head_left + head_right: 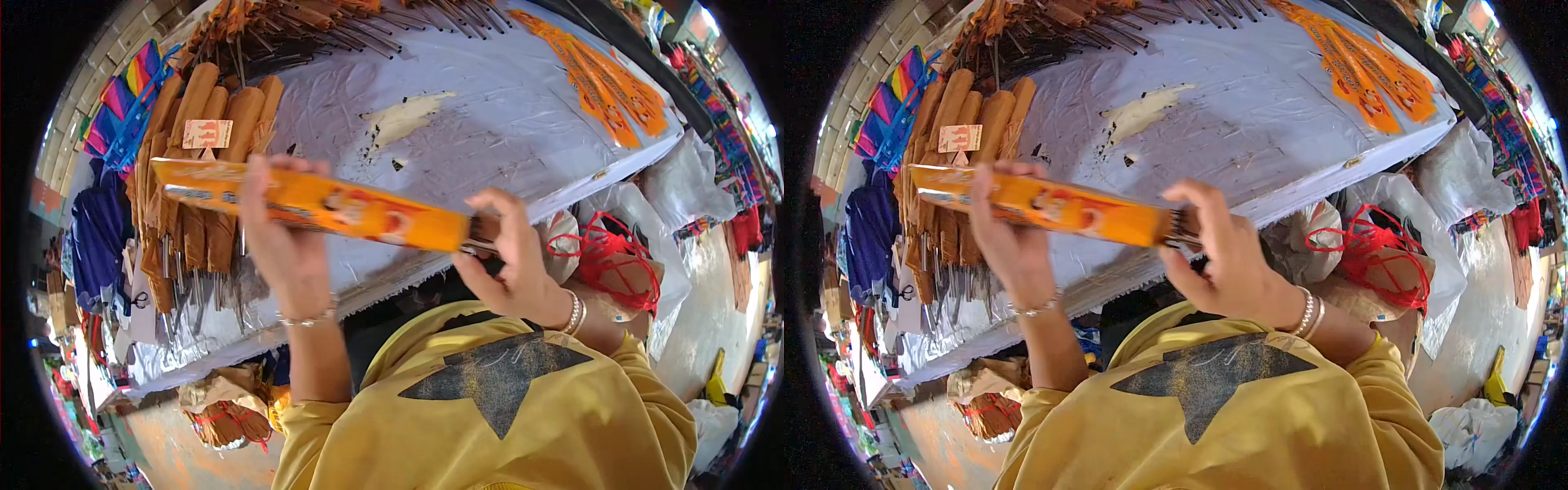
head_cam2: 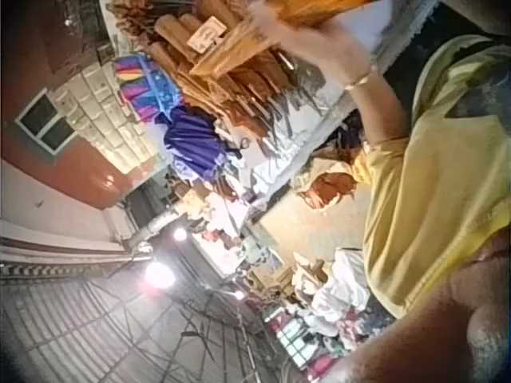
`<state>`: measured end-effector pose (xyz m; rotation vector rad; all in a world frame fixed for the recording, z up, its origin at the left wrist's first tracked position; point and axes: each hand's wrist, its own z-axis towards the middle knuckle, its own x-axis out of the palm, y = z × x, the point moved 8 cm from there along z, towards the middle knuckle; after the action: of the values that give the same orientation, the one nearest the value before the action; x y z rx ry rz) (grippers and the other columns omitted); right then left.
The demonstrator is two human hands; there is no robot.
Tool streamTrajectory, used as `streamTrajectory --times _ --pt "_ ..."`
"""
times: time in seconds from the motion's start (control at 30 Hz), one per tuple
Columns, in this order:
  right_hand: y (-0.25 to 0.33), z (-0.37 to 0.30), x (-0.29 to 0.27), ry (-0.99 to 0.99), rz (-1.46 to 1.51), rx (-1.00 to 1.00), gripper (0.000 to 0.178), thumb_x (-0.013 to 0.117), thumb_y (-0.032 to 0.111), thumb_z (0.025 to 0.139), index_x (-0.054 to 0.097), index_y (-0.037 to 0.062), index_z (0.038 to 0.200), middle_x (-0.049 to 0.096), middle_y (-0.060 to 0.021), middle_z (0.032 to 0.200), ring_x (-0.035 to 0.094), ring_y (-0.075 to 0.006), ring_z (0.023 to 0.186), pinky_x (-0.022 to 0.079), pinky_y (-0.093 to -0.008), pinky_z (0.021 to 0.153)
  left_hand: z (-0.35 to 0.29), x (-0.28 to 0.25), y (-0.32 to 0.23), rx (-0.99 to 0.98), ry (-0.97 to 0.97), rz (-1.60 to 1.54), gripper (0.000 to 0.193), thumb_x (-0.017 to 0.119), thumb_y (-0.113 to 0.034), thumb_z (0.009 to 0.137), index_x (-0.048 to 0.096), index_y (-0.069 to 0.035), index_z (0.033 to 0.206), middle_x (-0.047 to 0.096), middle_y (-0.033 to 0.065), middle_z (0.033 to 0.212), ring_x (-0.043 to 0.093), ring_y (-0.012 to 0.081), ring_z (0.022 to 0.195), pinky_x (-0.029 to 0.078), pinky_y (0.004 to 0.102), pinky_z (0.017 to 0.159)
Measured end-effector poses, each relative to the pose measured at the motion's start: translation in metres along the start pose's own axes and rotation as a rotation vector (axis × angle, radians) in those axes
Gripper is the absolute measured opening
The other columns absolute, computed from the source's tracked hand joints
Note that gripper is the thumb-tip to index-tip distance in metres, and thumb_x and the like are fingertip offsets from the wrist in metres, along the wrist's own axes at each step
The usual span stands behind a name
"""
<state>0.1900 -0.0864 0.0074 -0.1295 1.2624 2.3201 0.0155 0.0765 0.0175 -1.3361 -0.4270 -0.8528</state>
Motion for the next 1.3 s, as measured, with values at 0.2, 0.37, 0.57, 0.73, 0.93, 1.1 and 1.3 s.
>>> streamTrajectory --times 0.2,0.37,0.57,0.73,0.93,1.1,1.3 --pt "0.012 0.033 0.022 0.045 -0.015 -0.002 0.055 0.058 0.004 0.079 0.029 0.0043 0.126 0.049 -0.0102 0.061 0.056 -0.0282 0.052 0.042 -0.0374 0.05 -0.025 0.041 0.034 -0.096 -0.121 -0.13 0.022 0.06 -0.027 0.09 0.053 -0.008 0.096 0.055 0.0043 0.082 0.055 0.0165 0.077 0.046 0.0371 0.081" --pt "0.01 0.034 0.027 0.089 0.086 0.009 0.057 0.056 0.006 0.084 0.022 0.0036 0.13 0.045 -0.0096 0.059 0.051 -0.026 0.049 0.04 -0.0354 0.049 -0.007 0.039 0.032 -0.093 0.045 -0.152 0.022 0.059 -0.03 0.09 0.05 -0.01 0.095 0.053 0.0031 0.078 0.05 0.0136 0.068 0.046 0.0343 0.068" --pt "0.003 0.006 -0.002 0.278 0.038 0.274 0.043 0.056 0.013 0.088 0.034 0.0019 0.123 0.044 -0.0093 0.06 0.045 -0.0192 0.048 0.036 -0.0321 0.048 0.056 0.011 -0.003 -0.097 0.067 -0.055 0.023 0.06 -0.031 0.09 0.051 -0.009 0.092 0.051 0.0021 0.074 0.048 0.0116 0.063 0.046 0.0286 0.064" --pt "-0.011 -0.028 -0.017 0.49 0.137 0.461 0.019 0.055 0.017 0.088 0.051 0.0014 0.099 0.04 -0.0029 0.061 0.04 -0.0079 0.056 0.033 -0.0265 0.051 0.091 0.009 -0.04 0.044 -0.008 0.151 0.027 0.058 -0.034 0.091 0.052 -0.008 0.091 0.052 0.0028 0.075 0.051 0.0125 0.063 0.047 0.0277 0.063" --pt "-0.016 -0.017 0.006 0.245 0.596 0.636 0.014 0.055 0.014 0.079 0.048 0.0039 0.087 0.038 0.0039 0.067 0.033 -0.0029 0.059 0.026 -0.0203 0.051 0.042 0.062 0.057 -0.109 0.132 -0.055 0.035 0.057 -0.04 0.09 0.053 -0.005 0.096 0.057 0.0062 0.073 0.058 0.0177 0.064 0.052 0.0343 0.063" --pt "-0.023 -0.016 0.003 0.124 0.611 0.629 0.014 0.055 0.014 0.079 0.047 0.0044 0.086 0.038 0.0046 0.068 0.032 -0.0025 0.058 0.025 -0.0195 0.05 0.034 0.072 0.08 -0.351 0.198 0.024 0.032 0.057 -0.037 0.091 0.053 -0.005 0.095 0.059 0.0077 0.075 0.061 0.0201 0.067 0.053 0.0361 0.065" --pt "-0.024 -0.025 0.002 0.074 0.559 0.575 0.01 0.052 0.011 0.081 0.047 0.0044 0.086 0.036 0.005 0.066 0.032 -0.0025 0.057 0.024 -0.0195 0.05 0.063 0.048 0.072 -0.298 0.12 0.227 0.028 0.057 -0.032 0.092 0.056 -0.004 0.093 0.062 0.0091 0.079 0.065 0.0221 0.071 0.054 0.0362 0.064"
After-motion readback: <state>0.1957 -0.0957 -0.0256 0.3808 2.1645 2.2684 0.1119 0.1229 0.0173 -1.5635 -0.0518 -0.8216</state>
